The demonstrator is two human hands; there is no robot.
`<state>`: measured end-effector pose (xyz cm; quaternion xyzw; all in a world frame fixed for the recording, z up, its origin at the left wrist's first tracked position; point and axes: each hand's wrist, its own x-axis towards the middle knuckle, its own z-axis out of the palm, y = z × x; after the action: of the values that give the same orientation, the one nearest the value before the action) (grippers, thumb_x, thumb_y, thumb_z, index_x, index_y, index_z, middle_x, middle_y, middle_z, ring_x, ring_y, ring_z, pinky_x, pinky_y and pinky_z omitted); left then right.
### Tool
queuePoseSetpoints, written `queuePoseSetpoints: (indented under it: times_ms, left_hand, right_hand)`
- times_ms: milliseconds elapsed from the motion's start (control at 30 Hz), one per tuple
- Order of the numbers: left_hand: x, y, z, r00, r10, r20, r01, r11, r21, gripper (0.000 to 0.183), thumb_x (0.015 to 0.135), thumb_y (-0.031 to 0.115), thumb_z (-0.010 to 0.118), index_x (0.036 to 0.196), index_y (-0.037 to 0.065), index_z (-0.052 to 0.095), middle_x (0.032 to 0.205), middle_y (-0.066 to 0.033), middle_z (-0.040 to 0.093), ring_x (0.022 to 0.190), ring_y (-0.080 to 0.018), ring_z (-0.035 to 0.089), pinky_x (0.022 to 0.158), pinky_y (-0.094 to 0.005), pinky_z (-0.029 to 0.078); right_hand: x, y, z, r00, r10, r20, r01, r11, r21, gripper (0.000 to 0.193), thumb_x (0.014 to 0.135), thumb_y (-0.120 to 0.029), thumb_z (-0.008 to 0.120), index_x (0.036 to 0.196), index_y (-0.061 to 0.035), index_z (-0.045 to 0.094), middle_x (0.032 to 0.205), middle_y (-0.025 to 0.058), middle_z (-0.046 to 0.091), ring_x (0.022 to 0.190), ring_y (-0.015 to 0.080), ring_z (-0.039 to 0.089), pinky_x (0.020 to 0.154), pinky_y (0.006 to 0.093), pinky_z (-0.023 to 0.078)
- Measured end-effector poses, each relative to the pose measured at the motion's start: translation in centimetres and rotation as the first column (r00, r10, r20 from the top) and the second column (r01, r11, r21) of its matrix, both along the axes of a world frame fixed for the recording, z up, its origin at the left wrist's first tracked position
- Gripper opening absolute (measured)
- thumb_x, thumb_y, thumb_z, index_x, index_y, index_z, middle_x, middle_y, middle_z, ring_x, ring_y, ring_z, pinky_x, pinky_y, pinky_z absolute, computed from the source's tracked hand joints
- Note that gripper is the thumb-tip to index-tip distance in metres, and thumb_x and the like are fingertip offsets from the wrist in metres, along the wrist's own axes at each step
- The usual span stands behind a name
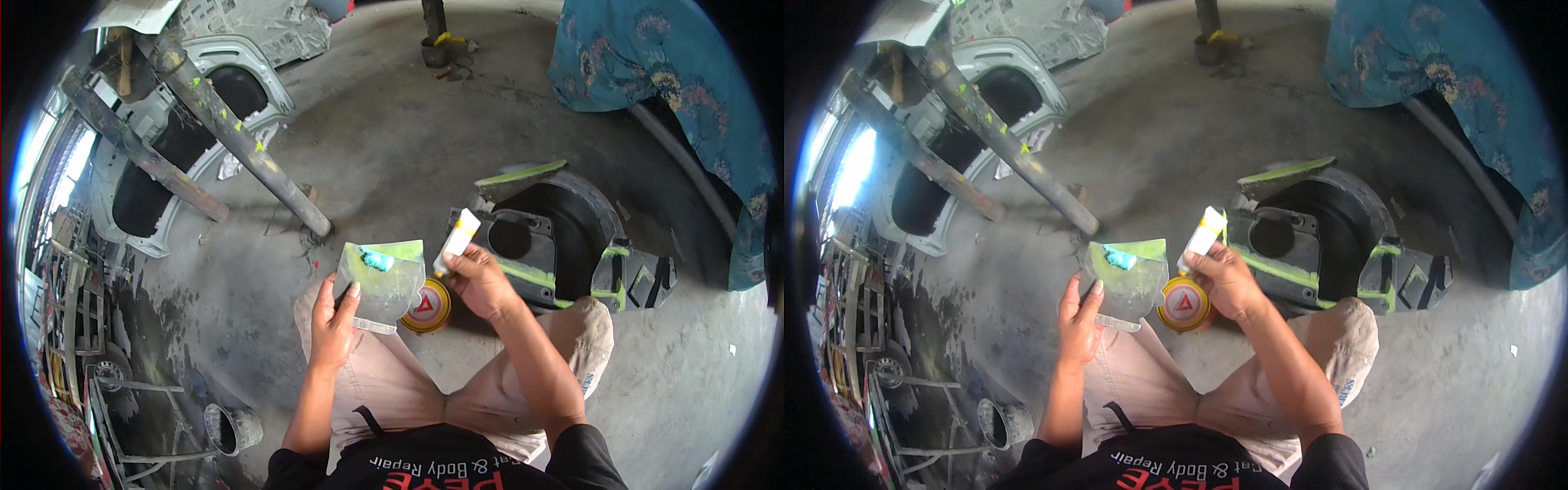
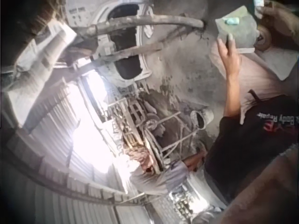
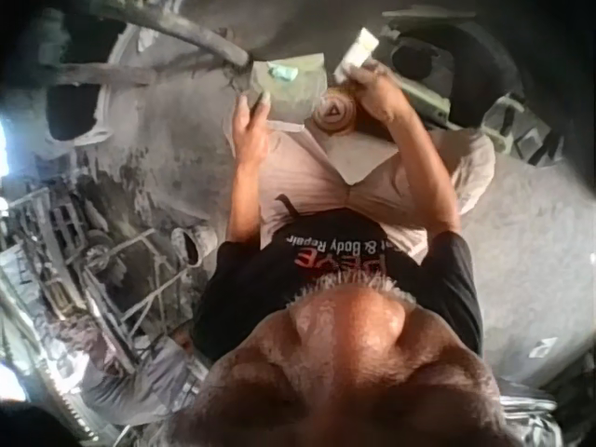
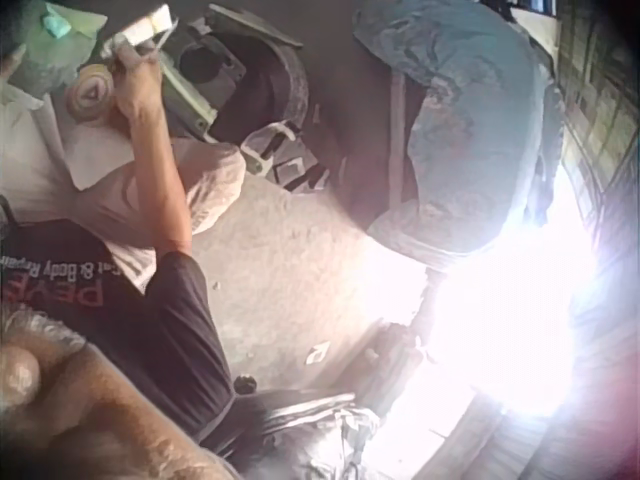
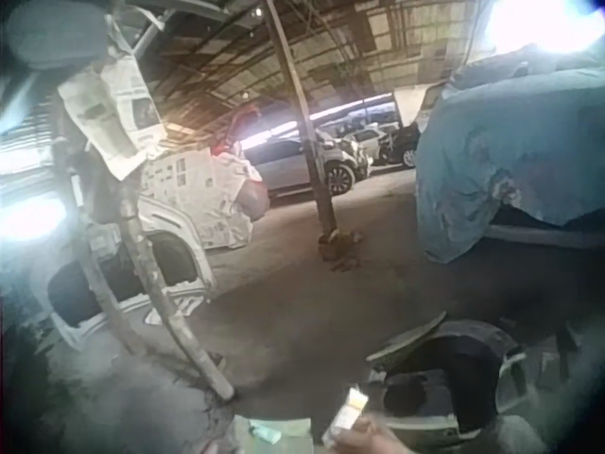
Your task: Applying body filler to a car component using an applicator.
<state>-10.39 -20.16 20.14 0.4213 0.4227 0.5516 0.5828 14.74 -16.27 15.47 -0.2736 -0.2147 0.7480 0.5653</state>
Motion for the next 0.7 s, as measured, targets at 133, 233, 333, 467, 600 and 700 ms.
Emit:
queuePoseSetpoints:
  times_ms: [133, 233, 333, 467, 600, 700]
  left_hand:
    - [0.9, -0.7, -0.4, 0.978, -0.119, -0.174, 0.123, 0.992, 0.013, 0.038, 0.106, 0.013, 0.061, 0.14, 0.0, 0.051, 0.123, -0.0043, 0.064, 0.111, -0.0089, 0.058, 0.098, -0.0251, 0.046]
    - [1.8, -1.0, -0.4, 0.96, -0.188, -0.207, 0.189, 0.982, -0.011, 0.037, 0.106, 0.013, 0.06, 0.139, -0.001, 0.052, 0.121, -0.0035, 0.064, 0.108, -0.0074, 0.057, 0.097, -0.0242, 0.045]
    - [2.4, -1.2, -0.5, 0.94, -0.247, -0.235, 0.251, 0.968, -0.016, 0.037, 0.106, 0.012, 0.06, 0.139, -0.001, 0.052, 0.119, -0.0031, 0.063, 0.106, -0.0066, 0.057, 0.096, -0.0239, 0.046]
    - [3.1, -1.6, -1.0, 0.931, -0.269, -0.248, 0.273, 0.962, -0.018, 0.036, 0.105, 0.01, 0.059, 0.138, -0.002, 0.051, 0.119, -0.0031, 0.062, 0.104, -0.0057, 0.055, 0.093, -0.023, 0.046]
    - [3.8, -2.0, -0.2, 0.916, -0.305, -0.261, 0.309, 0.951, -0.03, 0.036, 0.105, 0.009, 0.06, 0.138, -0.002, 0.051, 0.119, -0.0036, 0.062, 0.104, -0.0057, 0.055, 0.092, -0.0226, 0.046]
    - [3.9, -2.1, 0.0, 0.913, -0.327, -0.244, 0.322, 0.945, -0.061, 0.037, 0.105, 0.009, 0.06, 0.139, -0.002, 0.05, 0.118, -0.0034, 0.061, 0.104, -0.0059, 0.054, 0.092, -0.0231, 0.046]
  right_hand:
    - [2.8, -1.1, 2.3, 0.985, -0.073, 0.156, 0.051, 0.989, 0.142, 0.021, 0.093, -0.015, 0.076, 0.11, -0.0053, 0.068, 0.099, 0.0017, 0.071, 0.084, 0.0093, 0.063, 0.069, 0.0243, 0.046]
    - [3.5, -1.7, 3.3, 0.974, -0.101, 0.2, 0.071, 0.985, 0.155, 0.031, 0.091, -0.012, 0.079, 0.117, -0.0027, 0.067, 0.102, 0.0025, 0.071, 0.087, 0.0098, 0.062, 0.073, 0.0247, 0.046]
    - [3.3, -2.2, 4.1, 0.972, -0.098, 0.215, 0.058, 0.981, 0.186, 0.041, 0.088, -0.011, 0.081, 0.124, 0.001, 0.065, 0.109, 0.0048, 0.071, 0.095, 0.013, 0.064, 0.082, 0.028, 0.049]
    - [3.3, -2.6, 4.2, 0.932, -0.075, 0.355, 0.007, 0.982, 0.19, 0.041, 0.09, -0.016, 0.081, 0.123, 0.0034, 0.066, 0.111, 0.0073, 0.072, 0.102, 0.0156, 0.067, 0.094, 0.0315, 0.05]
    - [3.3, -2.8, 4.1, 0.912, -0.064, 0.405, -0.013, 0.983, 0.184, 0.038, 0.091, -0.018, 0.08, 0.119, 0.0046, 0.069, 0.107, 0.0079, 0.074, 0.1, 0.0161, 0.068, 0.095, 0.0317, 0.05]
    - [3.2, -2.9, 4.1, 0.915, -0.067, 0.397, 0.008, 0.989, 0.147, 0.035, 0.091, -0.016, 0.08, 0.116, 0.0049, 0.07, 0.106, 0.0079, 0.074, 0.098, 0.0161, 0.069, 0.094, 0.0313, 0.051]
